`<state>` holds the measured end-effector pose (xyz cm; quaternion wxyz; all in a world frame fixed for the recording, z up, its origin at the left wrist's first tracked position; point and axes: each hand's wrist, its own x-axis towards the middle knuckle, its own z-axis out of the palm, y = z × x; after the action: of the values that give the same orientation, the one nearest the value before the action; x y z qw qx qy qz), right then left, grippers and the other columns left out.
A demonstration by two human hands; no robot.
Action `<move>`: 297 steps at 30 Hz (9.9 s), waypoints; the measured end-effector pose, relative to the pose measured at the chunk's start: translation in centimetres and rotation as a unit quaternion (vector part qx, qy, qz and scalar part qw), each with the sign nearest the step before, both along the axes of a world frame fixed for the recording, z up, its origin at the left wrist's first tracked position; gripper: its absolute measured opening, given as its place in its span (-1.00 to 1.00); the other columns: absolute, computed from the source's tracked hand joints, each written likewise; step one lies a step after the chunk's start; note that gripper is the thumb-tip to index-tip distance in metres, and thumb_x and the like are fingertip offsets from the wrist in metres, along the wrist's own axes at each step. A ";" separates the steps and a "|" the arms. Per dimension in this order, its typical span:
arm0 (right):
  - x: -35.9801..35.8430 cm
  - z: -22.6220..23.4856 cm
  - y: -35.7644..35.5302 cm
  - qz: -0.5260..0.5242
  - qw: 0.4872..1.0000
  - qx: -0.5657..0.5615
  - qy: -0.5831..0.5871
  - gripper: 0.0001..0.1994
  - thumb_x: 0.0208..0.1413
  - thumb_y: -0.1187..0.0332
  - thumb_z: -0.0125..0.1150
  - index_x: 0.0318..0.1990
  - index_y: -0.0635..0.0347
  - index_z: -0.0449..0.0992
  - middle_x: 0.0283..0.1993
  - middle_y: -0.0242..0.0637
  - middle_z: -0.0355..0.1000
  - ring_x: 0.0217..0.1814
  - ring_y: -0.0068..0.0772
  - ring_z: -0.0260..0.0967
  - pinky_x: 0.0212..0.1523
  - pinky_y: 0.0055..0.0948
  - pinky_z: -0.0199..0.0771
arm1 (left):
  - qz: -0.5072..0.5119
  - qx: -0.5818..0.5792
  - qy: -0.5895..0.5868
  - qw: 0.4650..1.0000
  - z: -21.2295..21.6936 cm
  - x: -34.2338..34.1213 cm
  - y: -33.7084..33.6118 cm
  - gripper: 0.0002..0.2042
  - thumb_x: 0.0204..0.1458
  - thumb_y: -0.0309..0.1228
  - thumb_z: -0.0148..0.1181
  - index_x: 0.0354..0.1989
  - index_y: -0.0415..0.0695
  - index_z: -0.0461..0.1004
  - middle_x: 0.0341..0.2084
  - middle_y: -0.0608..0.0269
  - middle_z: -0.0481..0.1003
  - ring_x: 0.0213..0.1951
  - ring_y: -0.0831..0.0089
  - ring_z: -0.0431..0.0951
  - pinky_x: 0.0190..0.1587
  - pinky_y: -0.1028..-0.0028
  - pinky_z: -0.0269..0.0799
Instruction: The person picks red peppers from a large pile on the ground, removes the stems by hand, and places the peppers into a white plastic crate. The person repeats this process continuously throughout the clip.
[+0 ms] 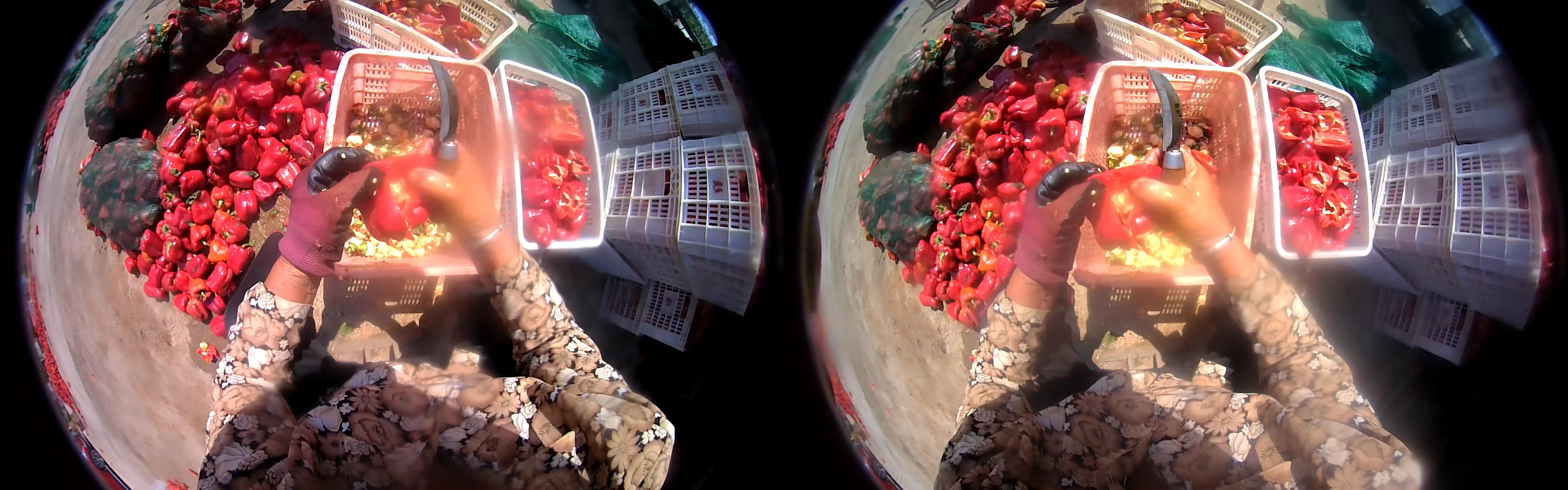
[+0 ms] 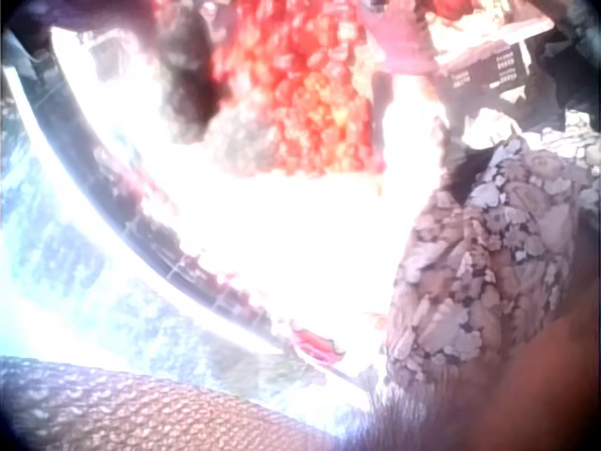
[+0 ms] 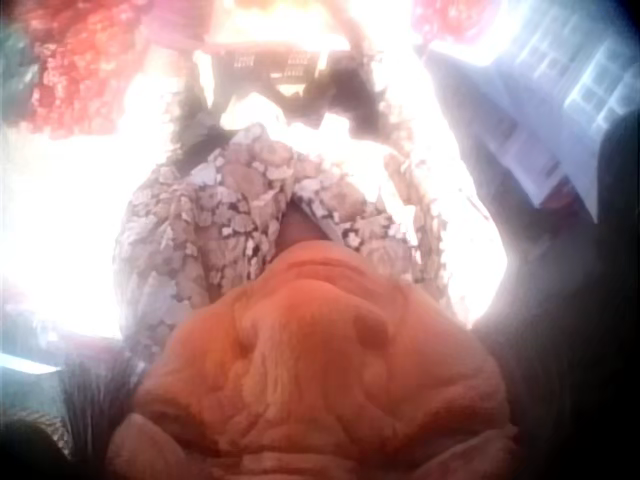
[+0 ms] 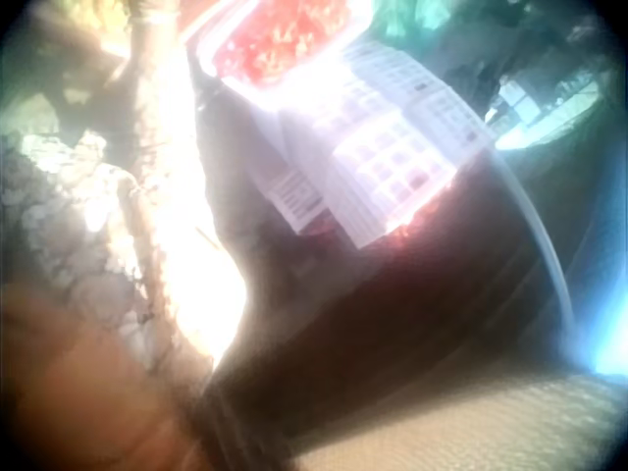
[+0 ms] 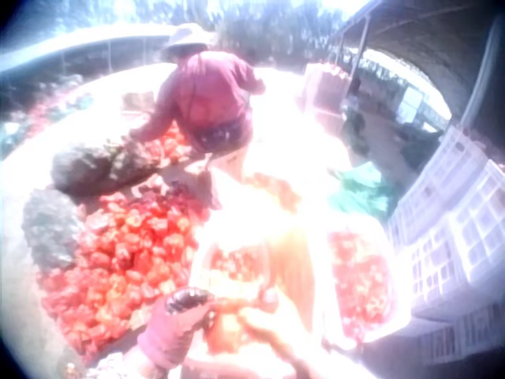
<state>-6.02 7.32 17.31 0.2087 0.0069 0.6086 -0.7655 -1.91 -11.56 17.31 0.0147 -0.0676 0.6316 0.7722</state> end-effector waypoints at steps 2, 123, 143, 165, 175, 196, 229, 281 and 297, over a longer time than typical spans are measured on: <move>-0.1 -0.5 -0.4 -0.009 1.000 -0.021 -0.004 -0.77 -0.01 0.38 0.31 -0.25 0.18 0.39 -0.45 -0.37 0.46 -0.52 -0.58 0.43 -0.57 -0.61 0.41 | 0.006 -0.005 0.004 1.000 0.0 0.0 -0.2 -0.81 0.09 -0.46 0.23 -0.17 -0.29 0.51 -0.41 0.33 0.52 -0.39 0.62 0.45 -0.32 0.59 0.37; 2.2 -4.8 1.6 -0.148 0.970 -0.122 -0.152 -0.41 0.06 0.19 0.36 0.19 0.13 0.25 -0.06 -0.36 0.45 -0.38 -0.65 0.40 -0.72 -0.81 0.24 | 0.108 -0.328 0.072 0.936 -7.8 -3.1 4.9 -0.52 0.00 -0.49 0.25 0.13 -0.15 0.28 -0.02 0.12 0.36 -0.11 0.45 0.40 -0.11 0.43 0.43; 1.3 -3.6 0.4 -0.094 0.991 -0.053 -0.085 -0.38 0.04 0.52 0.24 0.24 0.03 0.10 -0.11 -0.27 0.40 -0.38 -0.41 0.46 -0.54 -0.48 0.49 | 0.087 -0.084 0.024 0.992 -5.6 -2.0 6.4 -0.44 -0.06 -0.64 0.21 0.18 -0.19 0.24 0.04 0.10 0.37 0.00 0.42 0.43 -0.03 0.48 0.45; -1.4 -4.9 5.4 -0.097 0.984 0.125 0.079 -0.36 -0.10 0.67 0.13 0.23 0.19 0.21 0.05 -0.25 0.40 0.03 -0.38 0.44 0.03 -0.41 0.53 | -0.090 -0.366 0.043 0.925 -4.7 -3.3 4.0 -0.54 -0.04 -0.24 0.28 0.02 -0.18 0.40 -0.13 0.00 0.44 -0.19 0.19 0.50 -0.07 0.26 0.41; -1.0 -3.4 6.6 -0.075 0.993 0.044 0.083 -0.39 -0.06 0.72 0.07 0.23 0.22 0.23 -0.02 -0.31 0.42 -0.10 -0.56 0.42 -0.08 -0.54 0.49 | -0.123 -0.355 0.028 0.926 -5.1 -3.2 3.5 -0.65 -0.09 -0.30 0.32 -0.12 -0.15 0.48 -0.27 0.03 0.49 -0.34 0.23 0.54 -0.25 0.30 0.46; -2.5 -1.9 16.0 -0.226 0.970 0.000 0.093 -0.32 0.01 0.67 0.10 0.32 0.26 0.05 -0.06 -0.21 0.46 -0.13 -0.44 0.49 -0.21 -0.52 0.51 | -0.252 -0.574 0.069 0.776 -6.4 -3.3 2.3 -0.44 -0.03 -0.20 0.28 0.16 -0.12 0.33 0.04 -0.02 0.40 0.07 0.02 0.41 0.10 0.22 0.35; -0.9 -14.2 38.9 -0.479 0.807 0.345 -0.018 -0.78 0.00 0.27 0.32 -0.34 0.22 0.46 -0.60 -0.37 0.40 -0.68 -0.57 0.26 -0.66 -0.52 0.25 | -0.308 -0.607 0.023 0.732 -5.8 -2.3 1.3 -0.54 0.01 -0.13 0.19 0.06 -0.08 0.42 -0.08 0.03 0.46 -0.01 0.07 0.47 0.01 0.20 0.41; 0.5 -8.8 -3.1 0.151 0.921 0.357 0.039 -0.72 0.03 0.44 0.19 -0.08 0.31 0.46 -0.42 -0.26 0.37 -0.40 -0.49 0.28 -0.38 -0.44 0.32 | 0.204 -0.510 -0.291 0.783 -33.8 -3.2 -36.2 -0.13 -0.33 0.01 0.46 0.18 -0.17 0.25 0.20 -0.11 0.27 0.23 0.07 0.30 0.24 0.24 0.25; 1.1 -8.5 -3.1 0.176 0.895 0.398 0.101 -0.80 0.15 0.37 0.20 -0.16 0.29 0.42 -0.48 -0.42 0.30 -0.49 -0.61 0.22 -0.47 -0.57 0.24 | 0.283 -0.390 -0.385 0.787 -36.5 -4.9 -35.6 -0.09 -0.22 -0.16 0.43 0.32 -0.20 0.08 0.27 -0.07 0.20 0.26 0.10 0.27 0.20 0.26 0.33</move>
<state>-4.88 4.27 8.78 0.2568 -0.0954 0.8716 -0.4066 -6.82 -47.16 -19.23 0.0100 -0.5352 0.7733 0.3399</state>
